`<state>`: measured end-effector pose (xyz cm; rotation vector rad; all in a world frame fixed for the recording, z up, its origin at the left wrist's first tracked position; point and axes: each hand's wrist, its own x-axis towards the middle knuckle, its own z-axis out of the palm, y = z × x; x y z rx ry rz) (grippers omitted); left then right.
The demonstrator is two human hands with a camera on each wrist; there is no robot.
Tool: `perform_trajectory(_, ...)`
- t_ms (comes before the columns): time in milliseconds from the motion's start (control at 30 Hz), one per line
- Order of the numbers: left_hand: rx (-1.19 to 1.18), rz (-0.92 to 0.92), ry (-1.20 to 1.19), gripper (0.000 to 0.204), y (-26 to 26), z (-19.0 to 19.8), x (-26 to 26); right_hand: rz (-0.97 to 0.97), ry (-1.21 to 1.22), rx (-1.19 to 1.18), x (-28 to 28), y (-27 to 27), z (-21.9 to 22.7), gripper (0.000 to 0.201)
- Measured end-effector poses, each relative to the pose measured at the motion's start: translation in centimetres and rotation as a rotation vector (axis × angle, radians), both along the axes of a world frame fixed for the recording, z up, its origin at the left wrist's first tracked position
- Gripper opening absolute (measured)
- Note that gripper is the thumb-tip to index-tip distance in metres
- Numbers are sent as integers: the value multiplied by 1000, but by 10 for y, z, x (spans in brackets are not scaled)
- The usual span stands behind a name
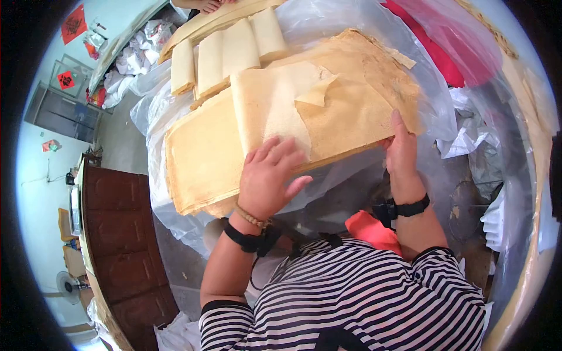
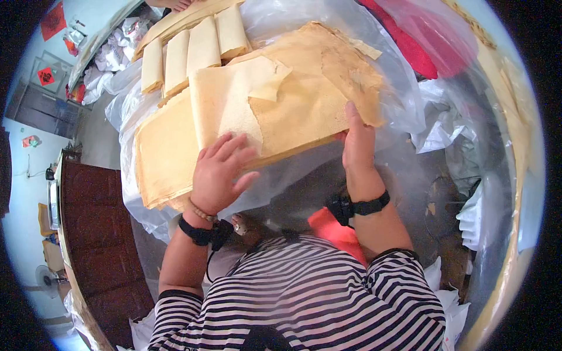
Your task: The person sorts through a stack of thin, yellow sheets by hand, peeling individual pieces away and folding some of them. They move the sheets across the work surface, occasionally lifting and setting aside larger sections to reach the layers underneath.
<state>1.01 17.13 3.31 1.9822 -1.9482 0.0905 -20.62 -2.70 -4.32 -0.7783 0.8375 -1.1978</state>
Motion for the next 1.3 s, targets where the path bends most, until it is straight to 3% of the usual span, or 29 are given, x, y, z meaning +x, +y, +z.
perform_trajectory(133, -102, 149, 301, 46, -22, 20, 14, 21, -50, 86, -3, -13, -2, 44)
perform_trajectory(233, -124, 97, -174, 49, -48, -3, 35, -149, -164, -70, 7, -26, -17, 43)
perform_trajectory(267, 25, 66, -202, 52, -53, -22, 41, -164, -66, -116, 11, -24, -8, 40)
perform_trajectory(333, -25, 81, -194, 51, -51, -27, 40, -203, 136, -203, 18, -11, 19, 36)
perform_trajectory(400, -35, 86, -190, 51, -49, -30, 38, -77, 754, -776, 22, 4, 32, 35)
perform_trajectory(467, -20, 90, -205, 51, -50, -26, 39, 69, 968, -1242, 42, 22, 63, 41)
perform_trajectory(500, -129, 27, 70, 50, -52, -32, 45, 143, 861, -1420, 61, 33, 80, 45)
perform_trajectory(533, -238, -36, 345, 48, -54, -46, 57, 211, 946, -1412, 74, 45, 75, 50)
perform_trajectory(600, -333, 63, 859, 47, -52, -43, 76, 320, 1050, -1397, 89, 65, 62, 54)
perform_trajectory(667, -292, 410, 1336, 48, -44, -18, 87, 410, 1091, -1386, 97, 77, 55, 53)
perform_trajectory(767, -62, 579, 1276, 52, -38, 7, 86, 369, 1065, -1437, 103, 87, 45, 42)
perform_trajectory(800, -75, 570, 1042, 58, -39, 0, 83, 381, 1053, -1433, 105, 90, 45, 41)
perform_trajectory(900, -75, 502, 683, 60, -40, -16, 87, 411, 1030, -1432, 108, 94, 46, 40)
perform_trajectory(1167, -209, 568, 572, 47, -35, -29, 90, 431, 1067, -1498, 114, 101, 44, 40)
perform_trajectory(1267, -297, 648, 743, 47, -29, -29, 92, 484, 975, -1521, 114, 98, 43, 45)
perform_trajectory(1300, -350, 643, 601, 50, -28, -35, 94, 487, 983, -1534, 113, 98, 44, 46)
